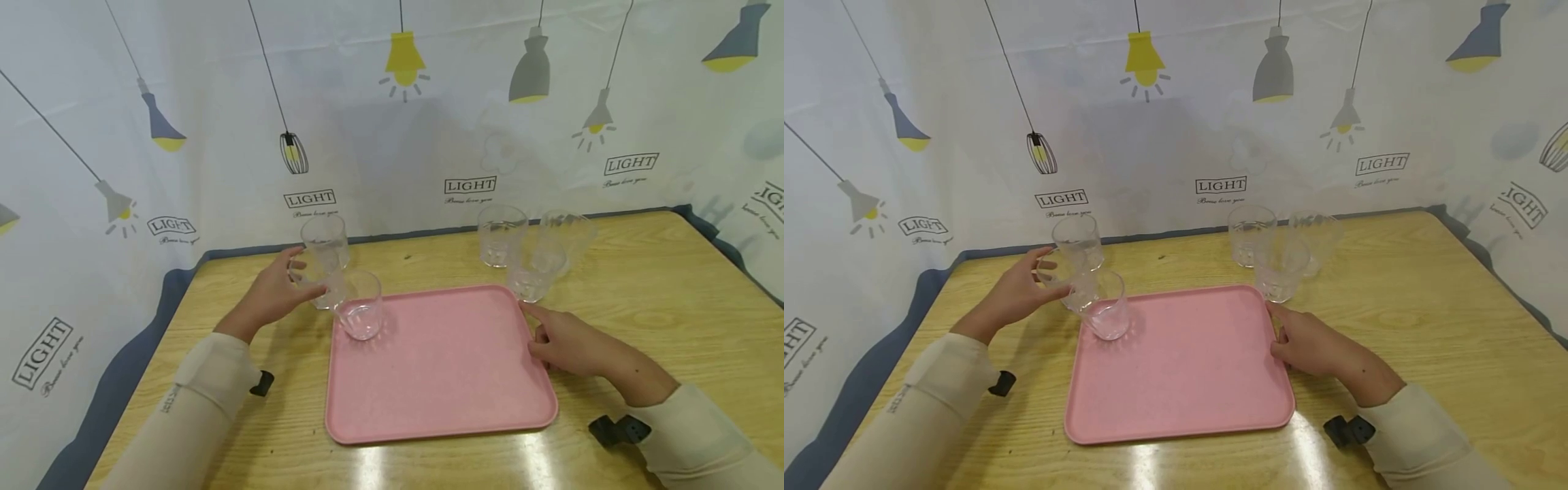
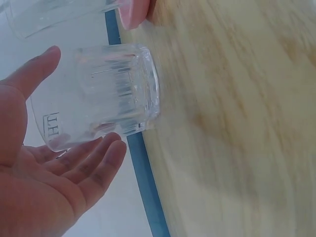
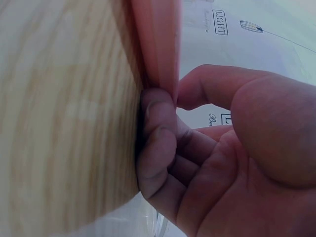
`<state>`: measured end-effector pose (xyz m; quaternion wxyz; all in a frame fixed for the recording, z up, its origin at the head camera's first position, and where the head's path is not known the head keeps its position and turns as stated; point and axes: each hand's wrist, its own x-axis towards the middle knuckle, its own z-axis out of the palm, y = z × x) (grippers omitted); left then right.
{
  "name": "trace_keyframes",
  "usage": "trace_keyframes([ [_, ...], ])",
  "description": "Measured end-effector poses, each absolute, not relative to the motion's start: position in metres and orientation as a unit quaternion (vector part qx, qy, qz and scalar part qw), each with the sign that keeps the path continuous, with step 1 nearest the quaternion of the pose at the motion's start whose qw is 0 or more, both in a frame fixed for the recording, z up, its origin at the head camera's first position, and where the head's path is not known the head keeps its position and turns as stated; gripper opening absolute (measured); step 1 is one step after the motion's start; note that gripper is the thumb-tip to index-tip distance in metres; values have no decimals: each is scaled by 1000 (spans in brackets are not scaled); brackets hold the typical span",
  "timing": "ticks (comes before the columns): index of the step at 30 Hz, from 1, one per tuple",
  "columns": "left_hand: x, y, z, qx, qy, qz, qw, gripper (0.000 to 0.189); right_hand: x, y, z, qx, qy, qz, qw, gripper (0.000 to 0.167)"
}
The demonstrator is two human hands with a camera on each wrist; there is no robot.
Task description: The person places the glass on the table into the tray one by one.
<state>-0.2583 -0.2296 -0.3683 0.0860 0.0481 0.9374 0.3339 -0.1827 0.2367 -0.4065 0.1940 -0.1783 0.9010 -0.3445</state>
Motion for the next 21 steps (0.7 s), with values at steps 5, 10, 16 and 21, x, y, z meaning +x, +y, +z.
trace_keyframes([
  [5, -258, -232, -369, 40, 935, 343, 86, 105, -183, 237, -407, -180, 903, -339, 195, 75],
  [10, -256, -236, -371, 34, 935, 343, 81, 110, -183, 238, -407, -185, 905, -333, 191, 75],
  [16, -248, -243, -371, 30, 939, 334, 73, 107, -183, 237, -407, -182, 903, -338, 192, 75],
  [21, -237, -249, -367, 28, 942, 326, 70, 105, -184, 237, -408, -179, 905, -336, 190, 76],
])
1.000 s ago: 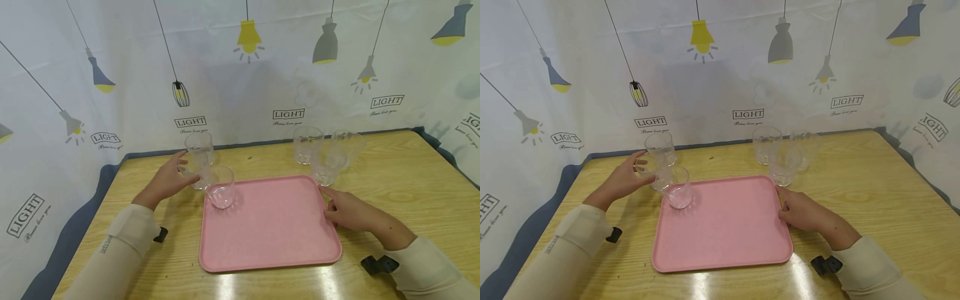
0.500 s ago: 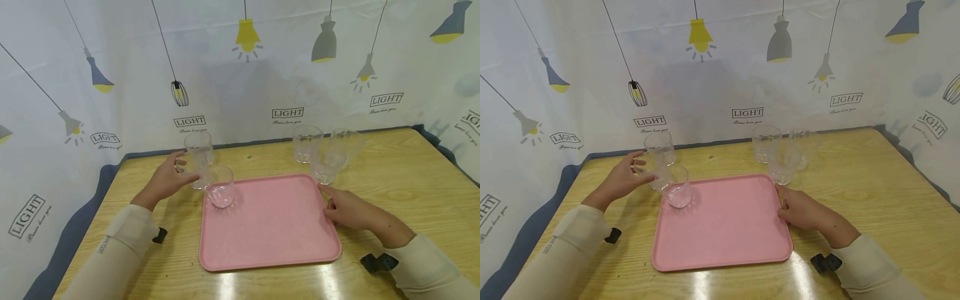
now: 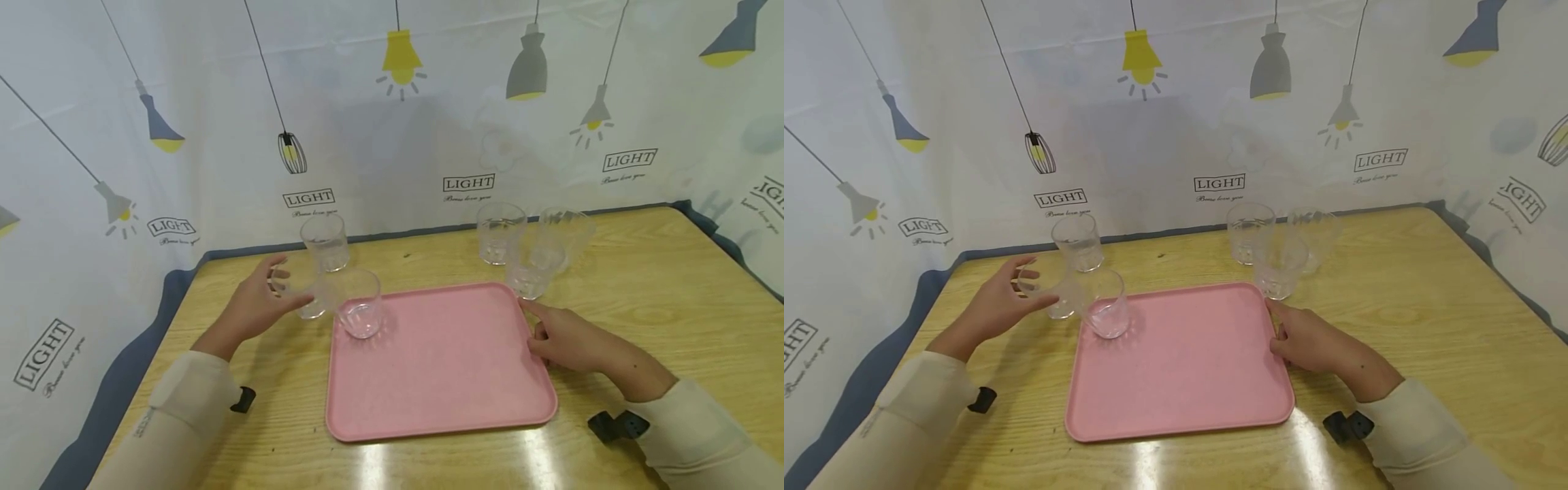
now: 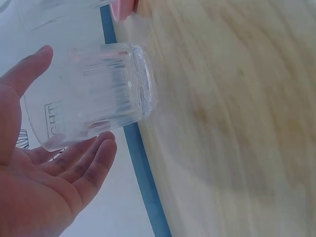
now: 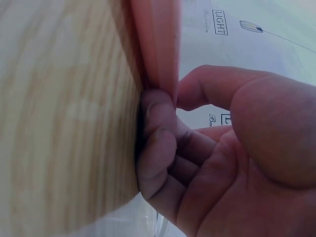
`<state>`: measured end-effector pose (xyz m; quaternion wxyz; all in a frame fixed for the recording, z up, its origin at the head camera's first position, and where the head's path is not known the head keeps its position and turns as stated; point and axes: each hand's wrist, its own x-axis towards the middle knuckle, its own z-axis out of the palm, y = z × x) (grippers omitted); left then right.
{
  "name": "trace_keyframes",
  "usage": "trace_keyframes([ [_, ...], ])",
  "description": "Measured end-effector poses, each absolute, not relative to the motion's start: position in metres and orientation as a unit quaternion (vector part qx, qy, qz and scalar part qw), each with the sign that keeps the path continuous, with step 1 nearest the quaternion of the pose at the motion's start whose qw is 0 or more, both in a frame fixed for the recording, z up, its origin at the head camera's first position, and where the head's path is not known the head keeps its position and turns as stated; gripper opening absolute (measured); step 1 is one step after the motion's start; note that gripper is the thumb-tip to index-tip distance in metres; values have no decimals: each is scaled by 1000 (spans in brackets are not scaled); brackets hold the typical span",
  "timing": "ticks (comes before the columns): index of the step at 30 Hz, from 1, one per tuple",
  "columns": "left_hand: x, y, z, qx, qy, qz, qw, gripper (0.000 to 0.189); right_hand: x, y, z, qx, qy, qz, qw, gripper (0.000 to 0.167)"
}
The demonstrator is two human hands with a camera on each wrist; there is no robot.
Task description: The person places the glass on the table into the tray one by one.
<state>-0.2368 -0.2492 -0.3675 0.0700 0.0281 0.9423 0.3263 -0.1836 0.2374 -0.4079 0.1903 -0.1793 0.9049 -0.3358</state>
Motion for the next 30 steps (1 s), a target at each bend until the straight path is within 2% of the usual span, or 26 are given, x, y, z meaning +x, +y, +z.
trace_keyframes([
  [6, -222, -256, -364, 31, 942, 327, 65, 109, -183, 236, -407, -176, 905, -337, 191, 76],
  [30, -150, -251, -354, 87, 944, 317, 32, 93, -183, 235, -407, -174, 903, -340, 197, 76],
])
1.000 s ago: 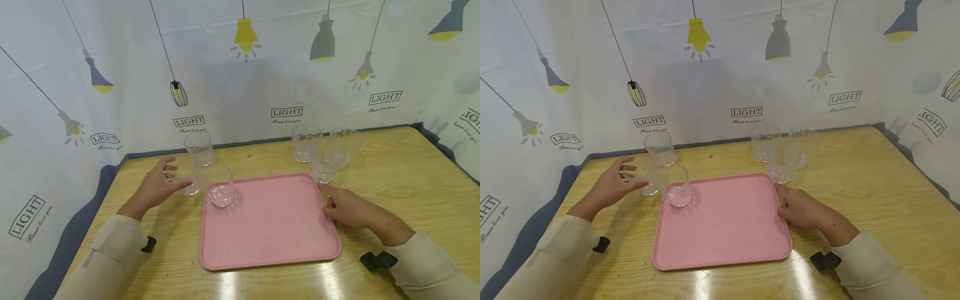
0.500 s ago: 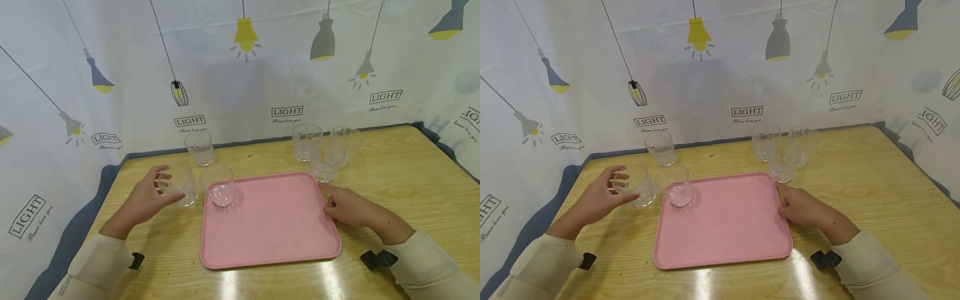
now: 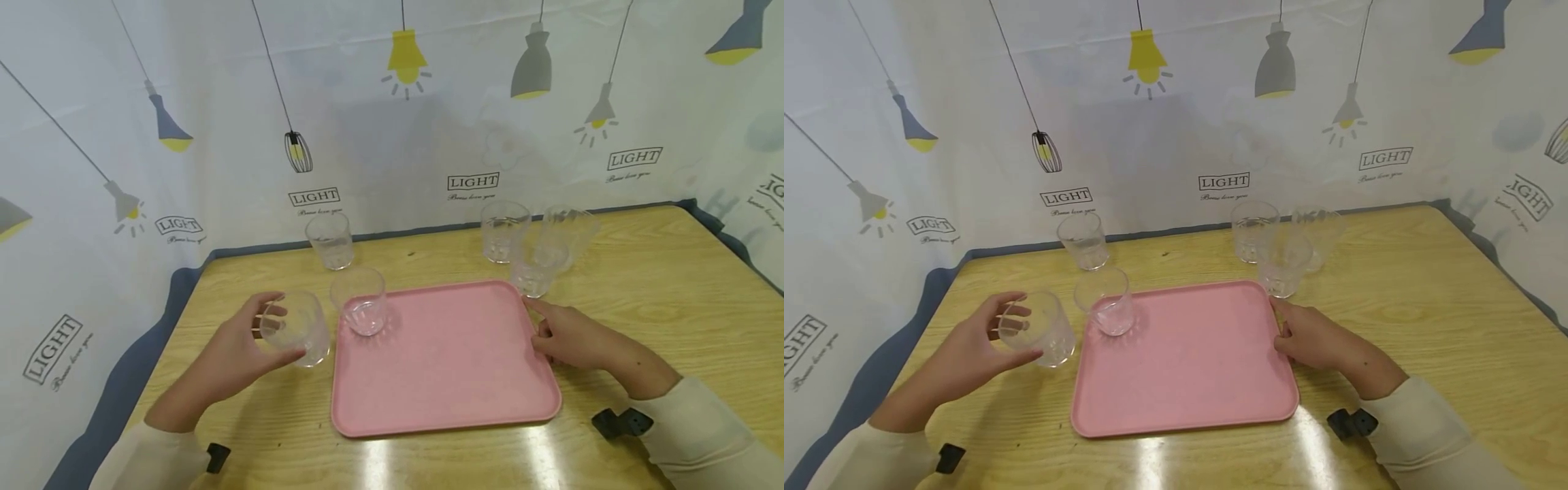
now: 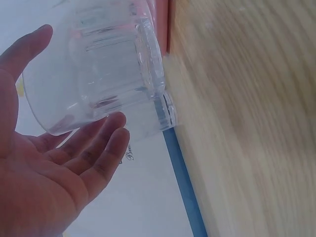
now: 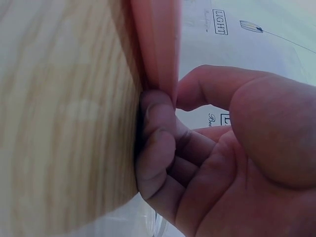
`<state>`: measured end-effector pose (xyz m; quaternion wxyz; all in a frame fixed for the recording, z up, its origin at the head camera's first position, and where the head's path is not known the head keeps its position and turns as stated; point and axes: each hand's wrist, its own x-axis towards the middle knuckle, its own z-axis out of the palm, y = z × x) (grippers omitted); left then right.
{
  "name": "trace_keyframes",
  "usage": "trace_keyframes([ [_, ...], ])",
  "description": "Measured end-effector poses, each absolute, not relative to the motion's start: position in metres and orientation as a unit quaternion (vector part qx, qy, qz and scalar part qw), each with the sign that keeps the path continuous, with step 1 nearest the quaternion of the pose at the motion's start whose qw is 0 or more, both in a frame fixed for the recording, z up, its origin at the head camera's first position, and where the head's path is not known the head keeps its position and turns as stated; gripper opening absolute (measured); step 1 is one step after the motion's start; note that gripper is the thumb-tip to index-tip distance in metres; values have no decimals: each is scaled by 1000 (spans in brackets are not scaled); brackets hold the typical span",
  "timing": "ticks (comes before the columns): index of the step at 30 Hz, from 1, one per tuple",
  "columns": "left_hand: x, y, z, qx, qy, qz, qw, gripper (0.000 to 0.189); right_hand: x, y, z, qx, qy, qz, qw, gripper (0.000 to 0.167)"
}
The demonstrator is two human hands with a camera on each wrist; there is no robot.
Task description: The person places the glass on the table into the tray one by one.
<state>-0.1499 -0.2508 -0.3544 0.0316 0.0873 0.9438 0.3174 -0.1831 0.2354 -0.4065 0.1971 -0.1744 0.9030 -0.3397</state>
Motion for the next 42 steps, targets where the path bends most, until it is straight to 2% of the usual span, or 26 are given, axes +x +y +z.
trace_keyframes([
  [7, -136, -238, -354, 119, 937, 329, 28, 91, -183, 236, -406, -172, 903, -341, 197, 76],
  [15, -126, -216, -358, 140, 924, 353, 52, 91, -183, 237, -408, -175, 903, -338, 198, 76],
  [26, -123, -192, -362, 186, 912, 360, 69, 91, -183, 237, -406, -183, 903, -337, 195, 76],
  [42, -123, -179, -367, 201, 909, 357, 81, 96, -184, 237, -406, -184, 902, -338, 198, 76],
])
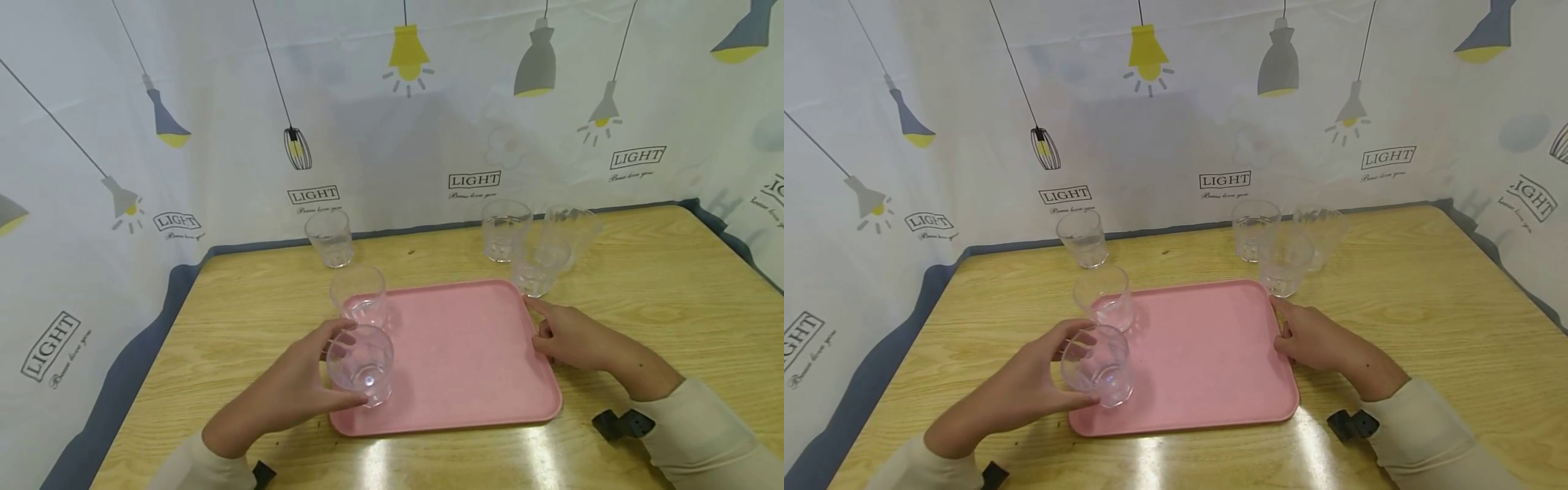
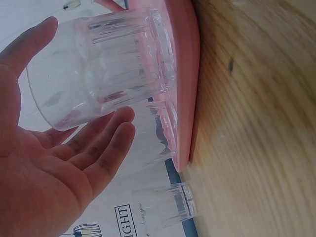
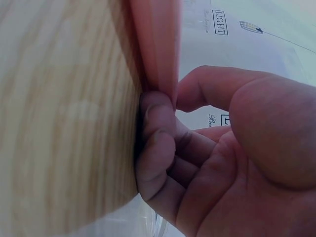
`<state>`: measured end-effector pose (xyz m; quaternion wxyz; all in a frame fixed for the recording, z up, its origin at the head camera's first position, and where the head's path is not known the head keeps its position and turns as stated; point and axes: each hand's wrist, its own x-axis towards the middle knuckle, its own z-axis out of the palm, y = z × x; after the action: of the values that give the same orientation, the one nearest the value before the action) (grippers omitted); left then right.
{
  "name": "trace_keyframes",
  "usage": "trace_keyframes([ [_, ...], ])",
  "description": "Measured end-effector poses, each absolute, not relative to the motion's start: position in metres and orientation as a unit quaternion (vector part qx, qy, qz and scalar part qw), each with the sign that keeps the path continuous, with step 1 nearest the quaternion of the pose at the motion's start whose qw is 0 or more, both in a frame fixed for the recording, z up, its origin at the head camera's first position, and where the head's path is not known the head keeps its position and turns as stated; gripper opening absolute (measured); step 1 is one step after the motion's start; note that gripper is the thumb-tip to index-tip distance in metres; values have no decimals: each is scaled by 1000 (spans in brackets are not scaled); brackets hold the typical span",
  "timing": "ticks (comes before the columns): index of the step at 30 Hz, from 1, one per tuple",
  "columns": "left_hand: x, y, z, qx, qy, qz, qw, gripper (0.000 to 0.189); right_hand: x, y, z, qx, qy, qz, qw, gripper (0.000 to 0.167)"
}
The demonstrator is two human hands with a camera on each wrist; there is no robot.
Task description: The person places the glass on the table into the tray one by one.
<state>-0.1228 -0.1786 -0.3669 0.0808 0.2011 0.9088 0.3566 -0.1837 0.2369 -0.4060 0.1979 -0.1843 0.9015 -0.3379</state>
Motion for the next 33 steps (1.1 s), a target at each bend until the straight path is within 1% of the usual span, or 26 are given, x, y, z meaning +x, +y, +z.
trace_keyframes([
  [29, -123, -183, -373, 219, 903, 360, 82, 96, -182, 234, -403, -181, 905, -331, 198, 76],
  [33, -123, -184, -372, 216, 905, 356, 89, 100, -183, 235, -404, -182, 906, -327, 196, 76],
])
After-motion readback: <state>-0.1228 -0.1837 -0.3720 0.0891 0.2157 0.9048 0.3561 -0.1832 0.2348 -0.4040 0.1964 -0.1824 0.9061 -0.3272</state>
